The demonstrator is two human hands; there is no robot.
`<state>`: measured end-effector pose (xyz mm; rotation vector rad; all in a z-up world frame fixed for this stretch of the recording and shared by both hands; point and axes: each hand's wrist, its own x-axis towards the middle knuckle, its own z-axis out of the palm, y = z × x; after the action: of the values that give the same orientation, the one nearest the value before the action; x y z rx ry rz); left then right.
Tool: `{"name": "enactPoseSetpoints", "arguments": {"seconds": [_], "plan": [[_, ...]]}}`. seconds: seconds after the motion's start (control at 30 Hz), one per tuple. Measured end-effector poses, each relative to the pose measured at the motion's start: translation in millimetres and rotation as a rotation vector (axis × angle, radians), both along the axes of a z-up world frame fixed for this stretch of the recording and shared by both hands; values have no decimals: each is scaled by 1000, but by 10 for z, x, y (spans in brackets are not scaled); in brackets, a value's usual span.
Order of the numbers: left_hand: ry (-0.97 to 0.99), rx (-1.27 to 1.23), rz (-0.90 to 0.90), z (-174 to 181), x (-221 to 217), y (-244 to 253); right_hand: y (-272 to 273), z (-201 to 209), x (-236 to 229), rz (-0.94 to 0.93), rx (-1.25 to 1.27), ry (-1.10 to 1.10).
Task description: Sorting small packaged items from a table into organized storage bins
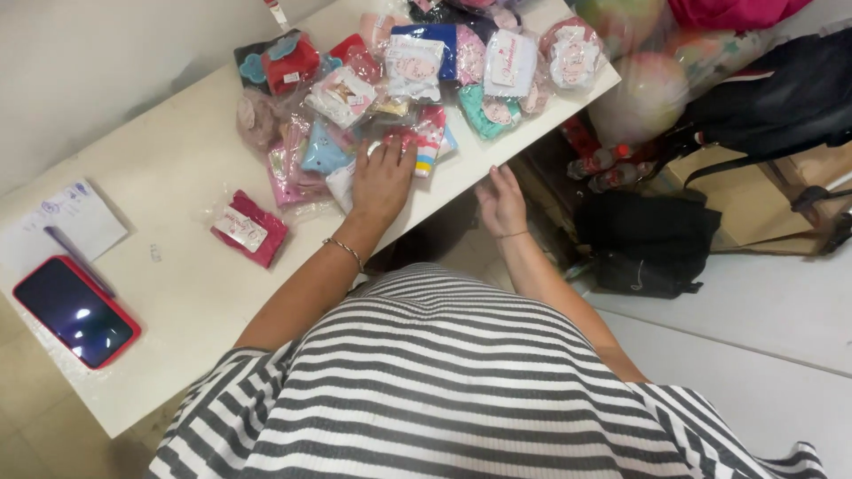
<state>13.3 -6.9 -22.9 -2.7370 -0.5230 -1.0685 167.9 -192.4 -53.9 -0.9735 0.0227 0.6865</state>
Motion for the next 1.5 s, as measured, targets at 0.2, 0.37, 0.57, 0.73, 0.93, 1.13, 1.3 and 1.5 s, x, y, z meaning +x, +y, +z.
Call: {"name": "enactPoseSetpoints", "arguments": {"seconds": [0.2,0.37,0.57,0.73,0.93,1.13,1.3,1.5], "plan": [[93,-112,-39,1,-18,-44,-113,-898,393,-56,101,262],[140,-388,-249,385,-59,-449,-21,-1210,524,-79,116,314],[552,-1617,-324,-460,-106,-992,-20,-1659,759,-51,96,355],[464,-1727,-10,-1326,568,-1079,-43,-1511,726,-59,90,361],[398,-1672,-26,-1014,897,-1218,-160,-1280,624,-13,23,438],[381,-1685,-99,-110,528,-1230,-406,-706,372,-2,-28,468],[185,-1746,-332,49,457,-1325,-664,697,21,160,-201,232],[277,-1785,-276,1418,178,-1194,-981,829,271,178,-516,-571]]}}
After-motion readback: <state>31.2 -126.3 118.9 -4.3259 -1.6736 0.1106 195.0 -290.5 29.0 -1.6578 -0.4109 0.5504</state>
